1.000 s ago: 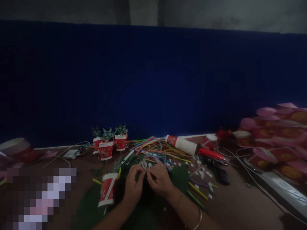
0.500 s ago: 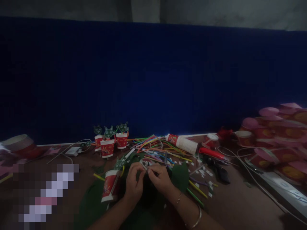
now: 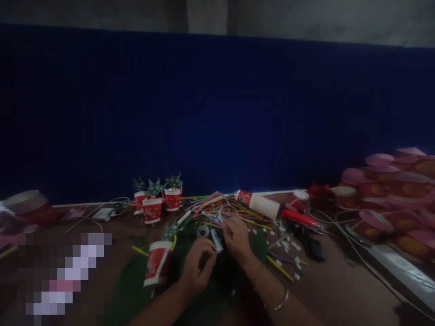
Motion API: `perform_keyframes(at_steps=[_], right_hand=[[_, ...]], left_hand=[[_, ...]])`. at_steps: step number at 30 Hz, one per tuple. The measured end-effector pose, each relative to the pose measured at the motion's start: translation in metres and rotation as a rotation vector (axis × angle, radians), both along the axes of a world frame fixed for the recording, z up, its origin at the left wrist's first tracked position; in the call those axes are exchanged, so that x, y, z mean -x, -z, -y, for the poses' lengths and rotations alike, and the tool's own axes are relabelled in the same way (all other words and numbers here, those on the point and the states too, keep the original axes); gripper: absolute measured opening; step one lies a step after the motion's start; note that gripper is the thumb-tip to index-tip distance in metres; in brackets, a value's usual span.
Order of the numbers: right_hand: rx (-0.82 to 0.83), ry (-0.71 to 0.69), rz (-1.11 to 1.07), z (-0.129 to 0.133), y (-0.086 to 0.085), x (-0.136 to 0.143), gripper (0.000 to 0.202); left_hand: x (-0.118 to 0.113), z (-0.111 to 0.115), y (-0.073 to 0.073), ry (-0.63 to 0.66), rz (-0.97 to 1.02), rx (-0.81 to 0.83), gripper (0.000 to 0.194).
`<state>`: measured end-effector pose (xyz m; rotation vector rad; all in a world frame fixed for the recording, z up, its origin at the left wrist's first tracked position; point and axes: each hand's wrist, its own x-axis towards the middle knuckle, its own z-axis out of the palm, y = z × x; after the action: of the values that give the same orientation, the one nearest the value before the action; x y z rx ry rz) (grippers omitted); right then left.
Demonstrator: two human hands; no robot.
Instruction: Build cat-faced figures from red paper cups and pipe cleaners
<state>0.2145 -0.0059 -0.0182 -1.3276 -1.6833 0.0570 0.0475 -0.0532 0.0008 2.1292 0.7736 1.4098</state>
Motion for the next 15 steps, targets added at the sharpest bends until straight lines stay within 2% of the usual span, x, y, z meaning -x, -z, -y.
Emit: perform_keyframes(at_steps=[4, 7, 10, 13, 15], right_hand=[[0.028, 0.093, 0.074, -0.005, 0.011, -0.005, 0.025], [0.0, 0.14, 0.087, -0.003, 0.01, -0.003, 0.03], [-0.051, -0.005, 0.166, 0.002, 0.005, 0.004, 0.021], [-0.016, -0.186, 0.289, 0.005, 0.003, 0.012, 0.013], [0.028, -0.204, 0.339, 0.006, 0.005, 0.015, 0.012]], left_hand=[[-0.002, 0.012, -0.006, 0.225, -0.251, -0.091, 0.018], [-0.004, 0.016, -0.008, 0.272, -0.331, -0.108, 0.02], [-0.006, 0.014, -0.005, 0.23, -0.334, -0.094, 0.014], [-0.006, 0.01, -0.001, 0.181, -0.295, -0.1, 0.014], [-0.007, 0.008, 0.001, 0.166, -0.256, -0.09, 0.014]])
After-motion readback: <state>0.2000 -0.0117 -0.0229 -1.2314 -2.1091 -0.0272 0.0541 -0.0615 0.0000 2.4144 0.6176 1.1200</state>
